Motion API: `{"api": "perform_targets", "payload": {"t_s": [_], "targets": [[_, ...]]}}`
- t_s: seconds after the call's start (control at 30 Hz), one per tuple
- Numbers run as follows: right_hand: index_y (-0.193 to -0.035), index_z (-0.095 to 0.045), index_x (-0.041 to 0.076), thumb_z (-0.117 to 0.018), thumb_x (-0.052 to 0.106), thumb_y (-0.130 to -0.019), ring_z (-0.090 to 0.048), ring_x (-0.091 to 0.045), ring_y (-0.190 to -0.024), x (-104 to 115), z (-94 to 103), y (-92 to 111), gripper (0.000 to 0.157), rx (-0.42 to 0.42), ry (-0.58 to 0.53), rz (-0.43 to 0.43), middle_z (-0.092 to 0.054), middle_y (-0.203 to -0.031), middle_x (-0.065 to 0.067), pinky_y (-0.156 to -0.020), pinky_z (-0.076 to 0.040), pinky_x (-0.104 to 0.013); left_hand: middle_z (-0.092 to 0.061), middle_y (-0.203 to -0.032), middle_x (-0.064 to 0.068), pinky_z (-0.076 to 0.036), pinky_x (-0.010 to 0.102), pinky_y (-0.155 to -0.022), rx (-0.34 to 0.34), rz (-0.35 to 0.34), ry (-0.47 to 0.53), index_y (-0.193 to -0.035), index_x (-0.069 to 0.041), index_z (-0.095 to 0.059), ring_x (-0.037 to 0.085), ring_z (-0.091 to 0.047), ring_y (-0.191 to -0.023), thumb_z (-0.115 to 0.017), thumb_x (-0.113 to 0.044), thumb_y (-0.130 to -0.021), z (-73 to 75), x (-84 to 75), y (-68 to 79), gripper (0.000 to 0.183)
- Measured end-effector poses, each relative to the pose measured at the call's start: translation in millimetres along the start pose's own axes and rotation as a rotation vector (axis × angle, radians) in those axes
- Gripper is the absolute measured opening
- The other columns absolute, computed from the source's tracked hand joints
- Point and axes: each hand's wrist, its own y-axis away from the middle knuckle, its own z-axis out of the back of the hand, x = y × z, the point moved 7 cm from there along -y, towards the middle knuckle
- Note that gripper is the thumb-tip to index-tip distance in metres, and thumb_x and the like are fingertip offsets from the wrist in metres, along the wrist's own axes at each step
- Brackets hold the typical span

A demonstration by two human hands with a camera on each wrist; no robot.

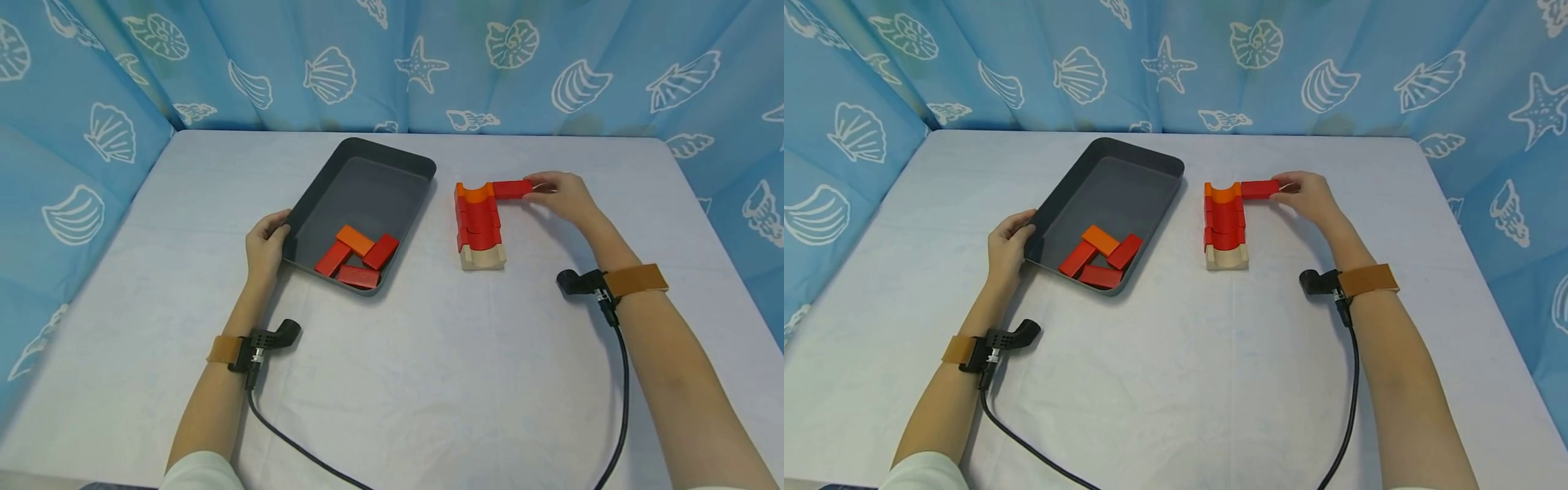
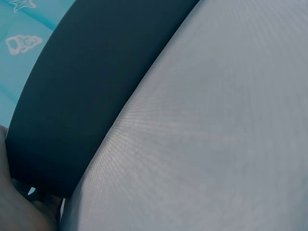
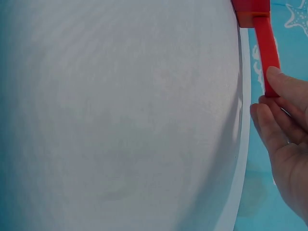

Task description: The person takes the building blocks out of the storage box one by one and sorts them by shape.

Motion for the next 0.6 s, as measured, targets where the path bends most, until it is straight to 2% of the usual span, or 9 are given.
{"api": "perform_targets", "payload": {"t_s": [0.13,0.37,0.47,0.6], "targets": [[-0.128,-0.049,0.006,-0.057,0.039,-0.085,-0.045,-0.031,-0.106,5.2,-3.3,1.0,0.055,0.037,0.003,-0.015,-0.051,-0.12,-0.016,-0.083,-0.04,-0.046,-0.057,-0.112,0.014,-0.037,0.025,-0.085,0.006,0.005,0.004,-0.113,0.002,-0.059,0.016,-0.051,-0.101,-0.05,-0.001,-0.087,-0.1,-3.1,0.4,0.028],[-0.128,-0.048,0.006,-0.057,0.036,-0.086,-0.044,-0.032,-0.105,5.4,-6.5,1.0,0.053,0.06,0.032,-0.033,-0.052,-0.117,-0.017,-0.082,-0.041,-0.046,-0.056,-0.114,0.018,-0.037,0.026,-0.085,0.012,0.005,-0.009,-0.114,0.007,-0.056,0.02,-0.051,-0.102,-0.047,0.001,-0.087,-1.5,-27.0,12.9,0.029],[-0.129,-0.048,0.006,-0.057,0.033,-0.086,-0.042,-0.033,-0.106,5.9,-7.5,1.0,0.052,0.071,0.042,-0.043,-0.051,-0.117,-0.018,-0.082,-0.041,-0.047,-0.056,-0.114,0.016,-0.037,0.026,-0.085,0.016,0.011,-0.01,-0.115,0.005,-0.056,0.02,-0.051,-0.102,-0.047,-0.001,-0.088,-1.4,-21.2,9.4,0.029],[-0.129,-0.047,0.005,-0.058,0.029,-0.087,-0.042,-0.033,-0.105,10.7,-8.4,3.6,0.05,0.091,0.062,-0.052,-0.05,-0.117,-0.018,-0.082,-0.041,-0.046,-0.057,-0.112,0.013,-0.037,0.025,-0.085,0.01,0.004,-0.007,-0.114,0.003,-0.058,0.017,-0.051,-0.101,-0.049,-0.002,-0.088,-0.6,-4.9,1.3,0.029]]}}
